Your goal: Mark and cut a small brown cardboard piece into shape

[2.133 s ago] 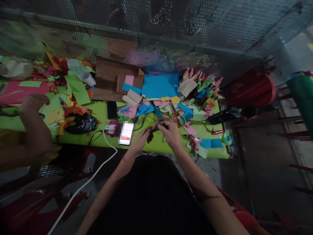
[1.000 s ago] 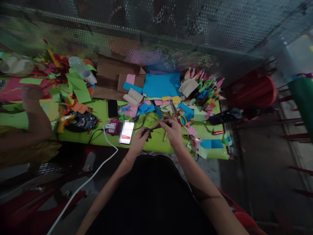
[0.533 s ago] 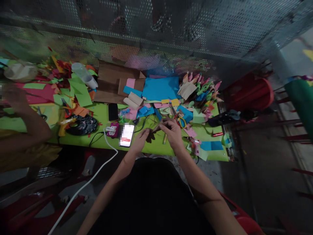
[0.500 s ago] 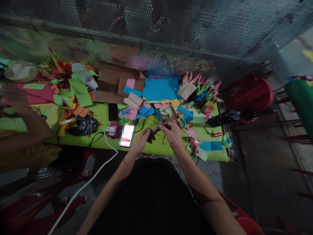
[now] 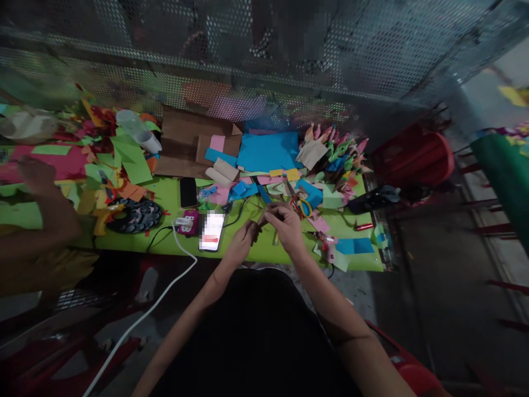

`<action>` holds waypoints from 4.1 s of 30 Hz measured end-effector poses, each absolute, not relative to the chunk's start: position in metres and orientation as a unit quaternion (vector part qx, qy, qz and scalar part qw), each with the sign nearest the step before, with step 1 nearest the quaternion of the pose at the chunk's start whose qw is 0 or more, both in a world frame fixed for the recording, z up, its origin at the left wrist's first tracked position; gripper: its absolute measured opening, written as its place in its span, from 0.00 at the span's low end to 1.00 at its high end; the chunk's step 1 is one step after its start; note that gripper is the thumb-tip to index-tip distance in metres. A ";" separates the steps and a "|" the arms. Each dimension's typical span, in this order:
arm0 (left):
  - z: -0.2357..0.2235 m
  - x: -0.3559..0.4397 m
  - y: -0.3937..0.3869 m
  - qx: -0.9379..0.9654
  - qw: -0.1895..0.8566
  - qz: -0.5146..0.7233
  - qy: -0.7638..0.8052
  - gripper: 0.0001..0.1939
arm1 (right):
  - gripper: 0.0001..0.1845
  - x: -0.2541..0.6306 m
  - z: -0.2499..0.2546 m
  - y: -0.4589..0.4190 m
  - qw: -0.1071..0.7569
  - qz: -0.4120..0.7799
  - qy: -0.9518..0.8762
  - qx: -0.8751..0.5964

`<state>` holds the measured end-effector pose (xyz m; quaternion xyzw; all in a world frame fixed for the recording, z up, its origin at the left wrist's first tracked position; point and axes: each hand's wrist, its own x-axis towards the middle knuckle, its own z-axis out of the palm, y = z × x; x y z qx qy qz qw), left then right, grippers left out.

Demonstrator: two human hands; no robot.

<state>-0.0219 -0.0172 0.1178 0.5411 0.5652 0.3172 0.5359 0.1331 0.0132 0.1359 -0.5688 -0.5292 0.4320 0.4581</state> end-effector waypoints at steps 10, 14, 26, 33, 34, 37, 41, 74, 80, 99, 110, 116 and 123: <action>0.107 -0.016 -0.020 0.541 0.506 0.341 0.579 0.17 | 0.12 0.130 0.135 0.011 0.460 0.371 -0.573 -0.568; 0.111 -0.017 -0.021 0.557 0.477 0.327 0.596 0.16 | 0.11 0.129 0.133 0.010 0.453 0.356 -0.581 -0.575; 0.111 -0.015 -0.023 0.573 0.452 0.311 0.609 0.15 | 0.12 0.128 0.132 0.011 0.427 0.345 -0.614 -0.567; 0.106 -0.017 -0.023 0.499 0.563 0.350 0.558 0.16 | 0.11 0.131 0.133 0.015 0.450 0.336 -0.588 -0.582; 0.105 -0.018 -0.023 0.488 0.579 0.360 0.545 0.16 | 0.11 0.131 0.133 0.016 0.453 0.337 -0.585 -0.583; 0.101 -0.018 -0.022 0.463 0.609 0.384 0.517 0.15 | 0.11 0.132 0.132 0.017 0.458 0.343 -0.576 -0.584; 0.096 -0.018 -0.021 0.448 0.617 0.402 0.507 0.14 | 0.12 0.133 0.130 0.017 0.452 0.351 -0.573 -0.586; 0.115 -0.020 -0.012 0.462 0.641 0.379 0.482 0.21 | 0.13 0.128 0.140 0.008 0.453 0.356 -0.599 -0.555; 0.107 -0.014 -0.015 0.464 0.614 0.398 0.499 0.18 | 0.09 0.124 0.144 0.005 0.450 0.334 -0.615 -0.555; 0.098 -0.006 -0.019 0.573 0.504 0.459 0.455 0.16 | 0.03 0.115 0.155 -0.007 0.403 0.250 -0.703 -0.530; 0.094 -0.012 -0.016 0.547 0.534 0.462 0.450 0.12 | 0.03 0.125 0.164 0.000 0.380 0.268 -0.723 -0.510; 0.093 -0.019 -0.016 0.549 0.551 0.452 0.436 0.18 | 0.05 0.127 0.165 0.004 0.344 0.256 -0.756 -0.495; 0.104 -0.023 -0.013 0.507 0.590 0.436 0.454 0.27 | 0.06 0.127 0.157 0.010 0.368 0.279 -0.722 -0.515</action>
